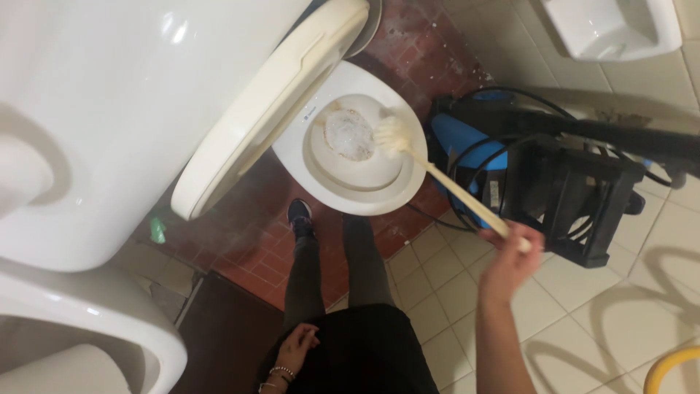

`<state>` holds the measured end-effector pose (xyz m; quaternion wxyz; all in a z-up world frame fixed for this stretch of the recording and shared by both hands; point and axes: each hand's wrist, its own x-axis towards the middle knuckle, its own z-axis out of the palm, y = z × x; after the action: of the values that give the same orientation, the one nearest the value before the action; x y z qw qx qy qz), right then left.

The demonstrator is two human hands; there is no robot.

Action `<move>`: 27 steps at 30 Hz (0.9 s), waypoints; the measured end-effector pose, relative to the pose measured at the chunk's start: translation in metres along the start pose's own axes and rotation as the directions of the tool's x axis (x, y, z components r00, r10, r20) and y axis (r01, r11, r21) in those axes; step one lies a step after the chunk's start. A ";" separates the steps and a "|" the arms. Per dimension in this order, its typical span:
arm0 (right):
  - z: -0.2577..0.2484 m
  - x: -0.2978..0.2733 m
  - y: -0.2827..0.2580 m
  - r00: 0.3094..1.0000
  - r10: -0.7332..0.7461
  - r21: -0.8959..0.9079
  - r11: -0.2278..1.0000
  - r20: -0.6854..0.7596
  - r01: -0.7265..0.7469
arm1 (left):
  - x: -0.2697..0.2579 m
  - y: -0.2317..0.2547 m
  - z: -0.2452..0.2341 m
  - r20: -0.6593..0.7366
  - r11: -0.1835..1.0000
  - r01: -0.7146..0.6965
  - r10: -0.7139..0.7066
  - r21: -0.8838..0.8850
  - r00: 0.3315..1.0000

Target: Cleaning a toilet bowl using a sponge and a toilet brush

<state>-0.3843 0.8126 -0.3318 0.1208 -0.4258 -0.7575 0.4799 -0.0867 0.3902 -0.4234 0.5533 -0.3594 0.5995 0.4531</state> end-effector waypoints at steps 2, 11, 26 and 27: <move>0.021 -0.005 0.043 0.994 -0.016 -0.050 0.999 0.106 0.021 | -0.005 -0.002 -0.004 0.014 0.999 0.014 -0.015 0.049 1.000; 0.186 -0.002 0.147 0.616 0.520 -0.800 0.472 0.592 0.371 | -0.019 -0.027 -0.007 0.058 0.971 0.071 -0.086 0.227 0.995; 0.234 -0.035 0.163 0.695 0.561 -0.166 0.817 0.450 -0.553 | -0.029 -0.029 -0.009 0.082 0.994 0.060 -0.067 0.093 0.994; 0.238 -0.050 0.159 0.771 0.458 -0.314 0.885 0.442 -0.345 | -0.029 -0.028 -0.009 0.091 0.994 0.058 -0.066 0.088 0.994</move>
<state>-0.4100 0.6542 -0.5739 -0.2340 -0.4482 -0.7001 0.5041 -0.0597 0.3703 -0.3995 0.6094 -0.3323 0.5803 0.4260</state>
